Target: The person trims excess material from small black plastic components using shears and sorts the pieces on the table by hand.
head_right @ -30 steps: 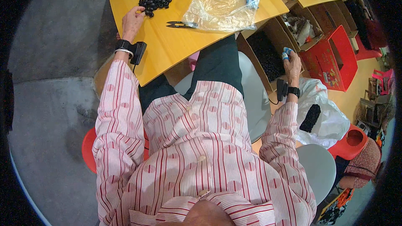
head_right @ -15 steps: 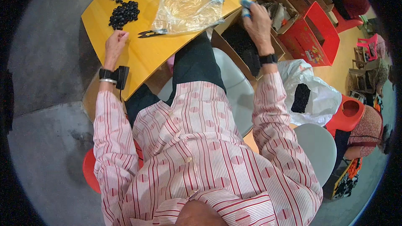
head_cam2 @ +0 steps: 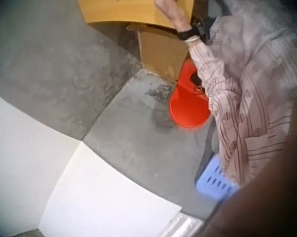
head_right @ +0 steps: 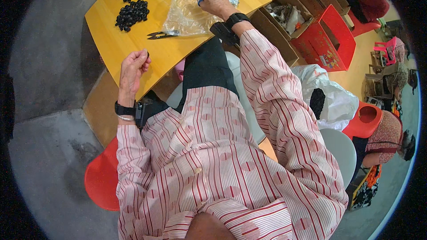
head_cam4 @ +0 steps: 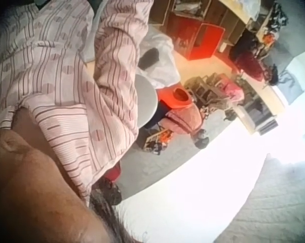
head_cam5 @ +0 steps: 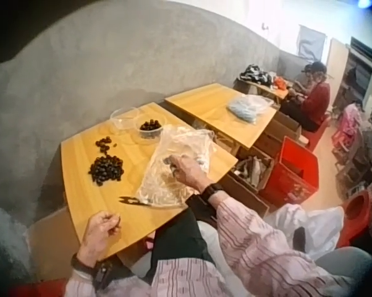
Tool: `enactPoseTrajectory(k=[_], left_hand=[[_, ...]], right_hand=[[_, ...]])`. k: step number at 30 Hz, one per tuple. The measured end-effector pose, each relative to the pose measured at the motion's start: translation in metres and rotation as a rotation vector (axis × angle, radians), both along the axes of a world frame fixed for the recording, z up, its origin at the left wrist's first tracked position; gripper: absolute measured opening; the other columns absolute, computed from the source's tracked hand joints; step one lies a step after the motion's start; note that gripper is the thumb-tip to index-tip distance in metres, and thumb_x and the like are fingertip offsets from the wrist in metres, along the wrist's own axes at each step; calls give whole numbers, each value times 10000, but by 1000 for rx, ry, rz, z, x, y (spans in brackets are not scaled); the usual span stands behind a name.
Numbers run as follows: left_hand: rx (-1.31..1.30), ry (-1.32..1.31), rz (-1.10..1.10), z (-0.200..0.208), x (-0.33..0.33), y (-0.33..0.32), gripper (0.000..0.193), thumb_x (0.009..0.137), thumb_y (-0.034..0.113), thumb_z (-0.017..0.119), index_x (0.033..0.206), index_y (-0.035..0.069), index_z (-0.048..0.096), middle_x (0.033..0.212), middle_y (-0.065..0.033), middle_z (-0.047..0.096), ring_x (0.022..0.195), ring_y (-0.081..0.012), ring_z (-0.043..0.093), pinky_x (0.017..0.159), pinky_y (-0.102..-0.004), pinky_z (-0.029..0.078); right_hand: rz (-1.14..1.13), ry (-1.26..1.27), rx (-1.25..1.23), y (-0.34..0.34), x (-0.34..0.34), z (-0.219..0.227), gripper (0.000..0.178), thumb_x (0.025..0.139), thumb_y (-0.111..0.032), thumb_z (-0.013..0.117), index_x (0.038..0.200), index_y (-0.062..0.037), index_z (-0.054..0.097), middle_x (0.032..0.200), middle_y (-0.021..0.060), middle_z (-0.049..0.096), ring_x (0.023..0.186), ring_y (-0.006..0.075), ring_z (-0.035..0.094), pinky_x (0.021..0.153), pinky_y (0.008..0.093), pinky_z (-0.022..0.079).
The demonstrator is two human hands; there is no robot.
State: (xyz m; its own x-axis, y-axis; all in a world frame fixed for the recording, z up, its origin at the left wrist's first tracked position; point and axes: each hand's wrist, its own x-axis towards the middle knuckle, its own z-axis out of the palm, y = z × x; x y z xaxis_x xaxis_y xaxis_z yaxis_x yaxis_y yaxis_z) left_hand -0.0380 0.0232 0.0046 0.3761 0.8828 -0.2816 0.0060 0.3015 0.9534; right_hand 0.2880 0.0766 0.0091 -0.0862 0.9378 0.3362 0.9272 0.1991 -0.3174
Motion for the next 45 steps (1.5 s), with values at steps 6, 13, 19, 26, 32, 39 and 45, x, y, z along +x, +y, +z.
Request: enactPoseTrajectory(k=[6,13,19,26,32,39,45], left_hand=[[-79,-175,49,5,0,-18,207,871,205,638,962,30,574,826,-30,603,705,-71,522,645,-198,411],[-195,-399,31,26,2,-24,279,888,186,610,1087,-5,572,859,-61,614,731,-83,544,706,-206,451],[-221,-529,-6,35,-4,-32,299,893,214,609,1084,-14,573,857,-69,615,741,-86,557,726,-209,464],[-95,-693,-109,34,-8,-43,378,831,297,678,1041,5,561,811,-39,562,695,-95,493,667,-200,432],[-36,-727,-178,40,-10,-49,395,775,308,730,1002,30,563,804,-37,551,687,-93,484,637,-203,415],[-29,-728,-124,43,-8,-55,301,819,212,709,1011,23,575,807,-42,566,720,-91,535,678,-198,445],[252,-258,4,50,-2,-59,209,858,67,621,1055,0,605,862,-26,611,782,-54,557,731,-190,468]], right_hand=[[25,-67,27,5,-2,-10,230,737,-39,543,966,-56,518,931,105,646,954,333,569,778,420,470],[-84,-169,75,14,2,-30,189,772,-116,564,950,-58,539,891,158,640,891,365,581,750,451,465],[-41,-100,145,10,8,-23,197,801,-131,599,974,-48,556,914,155,652,855,349,606,724,426,487],[57,160,212,-30,-28,18,237,820,-59,601,1052,-34,558,925,135,644,859,318,614,716,378,494],[250,256,208,-66,-58,45,293,856,-55,607,1145,-82,566,1008,57,658,911,214,634,700,311,493],[402,437,211,-94,-89,62,283,815,-93,650,1088,-65,581,963,85,668,849,235,647,706,325,527],[431,464,110,-113,-106,66,303,848,-91,636,1144,-60,577,975,66,658,867,180,646,726,271,522]])
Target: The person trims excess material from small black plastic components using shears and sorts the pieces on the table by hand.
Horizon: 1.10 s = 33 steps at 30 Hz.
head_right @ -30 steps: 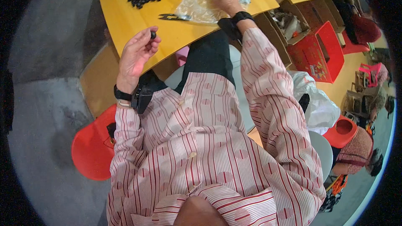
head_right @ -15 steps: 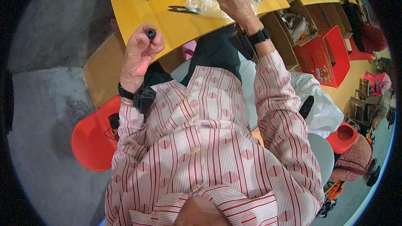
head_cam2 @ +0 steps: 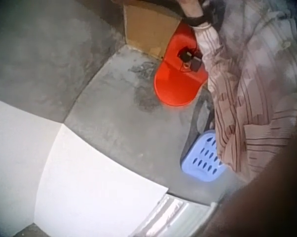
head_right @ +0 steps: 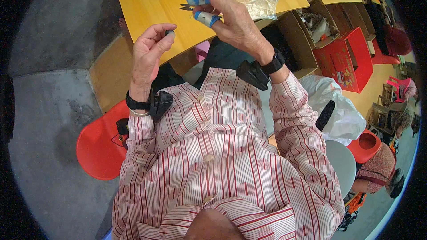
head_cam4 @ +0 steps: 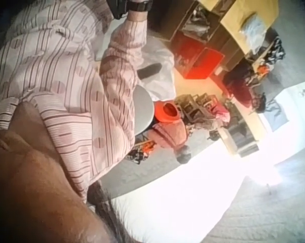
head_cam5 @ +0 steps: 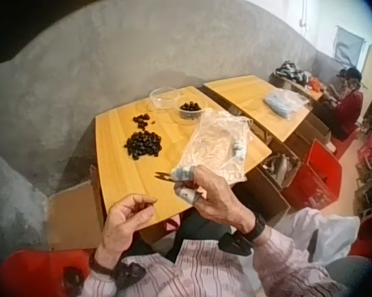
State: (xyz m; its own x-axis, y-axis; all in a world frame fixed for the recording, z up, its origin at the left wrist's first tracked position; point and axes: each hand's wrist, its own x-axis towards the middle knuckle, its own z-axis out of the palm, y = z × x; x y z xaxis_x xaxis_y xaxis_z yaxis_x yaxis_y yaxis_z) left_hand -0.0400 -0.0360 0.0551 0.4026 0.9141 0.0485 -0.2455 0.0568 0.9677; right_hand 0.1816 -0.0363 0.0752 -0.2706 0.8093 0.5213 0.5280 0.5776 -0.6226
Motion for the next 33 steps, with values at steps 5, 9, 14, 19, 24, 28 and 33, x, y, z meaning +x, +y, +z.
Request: enactPoseTrajectory(k=[5,9,14,19,24,28,33], left_hand=[[71,105,69,5,5,-5,200,848,46,624,1037,-20,618,880,-21,620,802,-62,570,744,-201,472],[148,159,161,9,7,-7,204,840,34,630,1034,-30,624,890,-21,626,798,-72,575,747,-210,477],[281,298,207,8,8,-8,208,799,19,650,1004,-16,646,850,-51,634,751,-98,596,710,-225,477],[353,497,181,16,8,-12,199,820,20,650,1016,-17,651,906,-35,612,808,-92,571,736,-213,456],[467,562,248,15,10,-12,178,761,31,672,937,2,672,813,-91,623,678,-152,616,636,-259,476],[518,648,266,19,15,-14,174,756,28,669,928,1,669,825,-101,627,681,-178,628,633,-272,483],[505,706,242,18,18,-14,176,742,15,660,918,3,666,817,-120,616,697,-222,639,640,-295,494]], right_hand=[[139,243,-164,-8,-11,-2,311,877,-141,616,1175,-67,565,972,48,655,919,158,640,769,280,504],[174,305,-215,-10,-15,-11,341,873,-174,627,1196,-89,556,983,47,664,929,155,641,767,285,507],[152,289,-224,-13,-17,-12,351,867,-173,634,1200,-94,555,985,45,669,919,158,646,757,282,510],[128,201,-180,-18,-18,-4,338,863,-107,632,1188,-55,552,975,55,653,879,146,623,805,298,508],[96,91,-134,-19,-19,0,363,834,-97,657,1180,-52,555,958,56,645,857,151,626,753,293,516],[-2,-155,60,-19,-22,7,349,782,-51,673,1115,-49,568,877,75,616,801,206,621,673,310,516],[1,-336,235,-17,-26,9,302,712,-16,670,988,-28,550,802,85,571,751,264,576,622,349,495]])
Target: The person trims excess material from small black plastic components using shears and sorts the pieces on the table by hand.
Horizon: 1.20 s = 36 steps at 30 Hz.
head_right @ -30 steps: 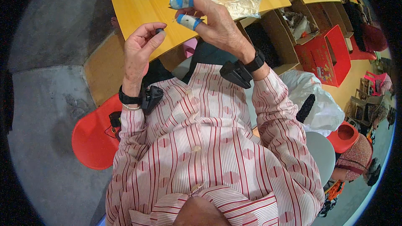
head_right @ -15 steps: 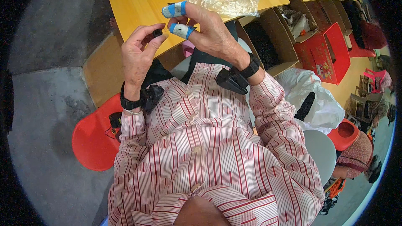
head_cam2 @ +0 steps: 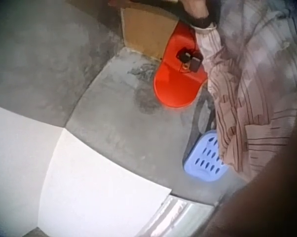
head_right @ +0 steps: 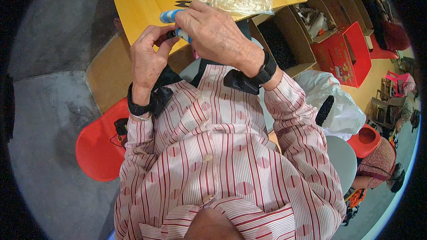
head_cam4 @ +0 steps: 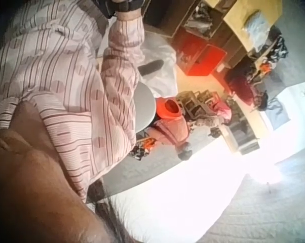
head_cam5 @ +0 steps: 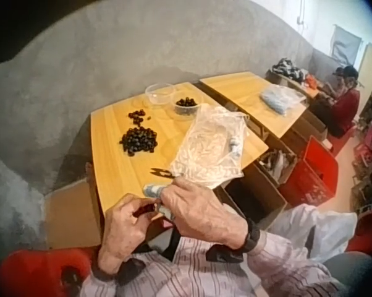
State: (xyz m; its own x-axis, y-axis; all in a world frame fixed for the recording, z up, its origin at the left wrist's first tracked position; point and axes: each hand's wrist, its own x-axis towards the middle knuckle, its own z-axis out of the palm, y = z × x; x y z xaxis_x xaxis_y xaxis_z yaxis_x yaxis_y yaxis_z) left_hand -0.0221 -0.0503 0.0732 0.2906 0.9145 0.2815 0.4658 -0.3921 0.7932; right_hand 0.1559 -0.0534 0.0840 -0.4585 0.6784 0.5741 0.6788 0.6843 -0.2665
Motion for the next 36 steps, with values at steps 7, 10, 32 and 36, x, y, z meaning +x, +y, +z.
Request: enactPoseTrajectory(k=[7,10,32,36], left_hand=[[-7,-35,-4,-13,0,4,212,730,10,661,940,-16,659,798,-127,612,692,-234,635,643,-302,494],[-133,-99,-14,-20,-2,7,229,740,11,659,967,-20,658,818,-112,638,693,-174,630,642,-284,492],[-572,-482,-255,-29,-12,14,142,845,14,616,983,-3,643,881,-11,638,796,-79,584,742,-226,476],[-617,-373,-204,-28,-14,11,199,841,-46,585,1030,2,624,954,-20,628,878,-104,594,831,-244,479]], right_hand=[[0,-194,68,-2,-8,6,291,710,-62,632,984,-31,538,788,66,564,805,258,563,632,334,484],[-5,-217,-2,0,-7,11,253,747,-92,638,974,-34,544,790,66,575,814,251,572,644,343,489],[127,18,-69,-12,0,-6,453,554,42,679,970,-62,535,914,70,597,896,278,542,748,357,477],[113,-61,-110,-13,-2,-9,451,576,38,674,991,-68,532,953,63,602,922,258,534,788,360,466]])
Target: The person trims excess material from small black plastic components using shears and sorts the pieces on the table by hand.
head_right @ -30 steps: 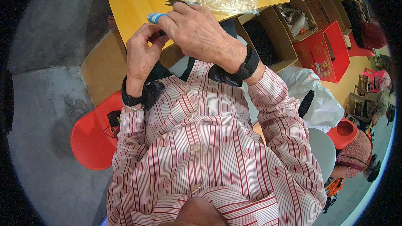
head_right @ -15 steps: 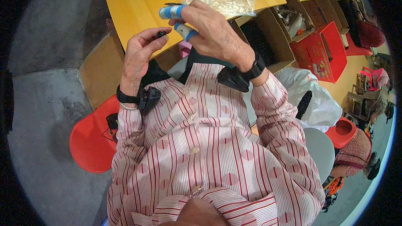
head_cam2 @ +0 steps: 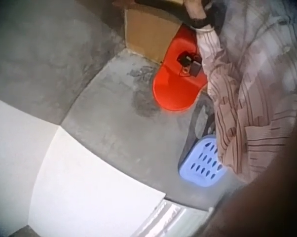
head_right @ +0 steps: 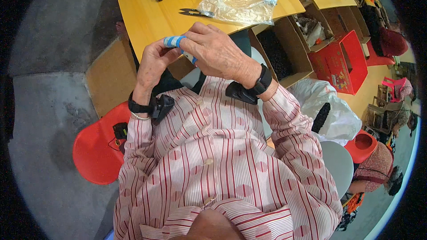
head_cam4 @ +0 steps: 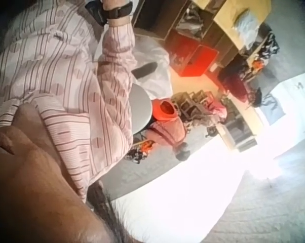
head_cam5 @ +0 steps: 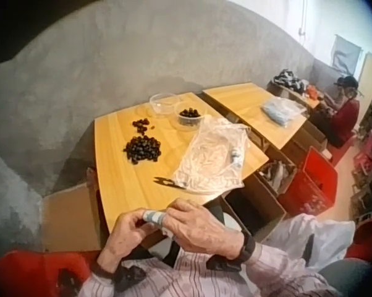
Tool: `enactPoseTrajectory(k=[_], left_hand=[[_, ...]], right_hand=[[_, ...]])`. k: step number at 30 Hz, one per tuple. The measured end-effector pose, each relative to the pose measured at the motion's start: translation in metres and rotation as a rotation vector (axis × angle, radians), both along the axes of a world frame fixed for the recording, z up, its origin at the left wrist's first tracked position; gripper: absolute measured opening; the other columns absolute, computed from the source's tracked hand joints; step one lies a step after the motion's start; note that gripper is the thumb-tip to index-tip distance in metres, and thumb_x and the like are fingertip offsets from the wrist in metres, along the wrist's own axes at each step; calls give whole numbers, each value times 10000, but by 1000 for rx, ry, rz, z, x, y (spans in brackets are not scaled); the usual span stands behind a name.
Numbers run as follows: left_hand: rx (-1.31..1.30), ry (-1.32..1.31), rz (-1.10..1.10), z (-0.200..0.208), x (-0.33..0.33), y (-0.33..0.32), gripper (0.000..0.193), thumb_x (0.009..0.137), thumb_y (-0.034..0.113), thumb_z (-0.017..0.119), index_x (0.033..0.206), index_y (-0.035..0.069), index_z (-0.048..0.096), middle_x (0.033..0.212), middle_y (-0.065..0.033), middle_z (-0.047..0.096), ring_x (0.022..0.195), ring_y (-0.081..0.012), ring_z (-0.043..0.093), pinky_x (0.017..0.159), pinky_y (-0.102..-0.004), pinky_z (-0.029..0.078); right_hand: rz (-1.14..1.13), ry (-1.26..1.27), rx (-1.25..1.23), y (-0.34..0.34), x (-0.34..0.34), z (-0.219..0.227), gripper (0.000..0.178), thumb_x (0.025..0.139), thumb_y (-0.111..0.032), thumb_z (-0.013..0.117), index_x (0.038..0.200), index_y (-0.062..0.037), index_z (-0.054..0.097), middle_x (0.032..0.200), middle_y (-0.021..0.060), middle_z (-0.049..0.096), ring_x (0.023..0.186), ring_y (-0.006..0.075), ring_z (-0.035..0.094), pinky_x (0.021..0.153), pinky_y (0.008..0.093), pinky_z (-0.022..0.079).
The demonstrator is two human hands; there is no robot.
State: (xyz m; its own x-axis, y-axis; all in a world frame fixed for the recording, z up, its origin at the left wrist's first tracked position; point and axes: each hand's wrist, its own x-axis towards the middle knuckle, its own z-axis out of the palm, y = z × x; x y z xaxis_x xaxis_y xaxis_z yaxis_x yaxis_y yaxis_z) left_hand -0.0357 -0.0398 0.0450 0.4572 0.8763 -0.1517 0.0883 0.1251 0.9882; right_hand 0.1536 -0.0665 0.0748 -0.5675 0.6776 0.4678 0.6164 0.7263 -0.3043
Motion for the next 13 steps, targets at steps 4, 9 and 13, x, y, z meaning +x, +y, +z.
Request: enactPoseTrajectory(k=[4,9,13], left_hand=[[-8,-54,28,-16,0,1,219,836,-50,590,1048,-1,607,970,-24,617,888,-102,587,825,-240,478],[32,-209,130,-37,-3,14,141,827,8,631,964,-22,615,839,-11,615,764,-63,572,693,-202,472],[67,-42,151,-58,-14,25,234,827,56,659,1047,1,605,881,-16,625,770,-87,586,725,-206,475]], right_hand=[[25,-36,-3,4,-4,-3,434,614,11,672,1020,-67,539,952,67,603,925,262,537,779,357,469],[66,47,-137,28,-3,-13,400,698,-36,651,1080,-89,545,949,73,608,918,274,542,757,355,476],[-72,176,-304,64,11,-29,347,805,-97,613,1145,-132,552,1005,99,624,953,286,553,803,375,476]])
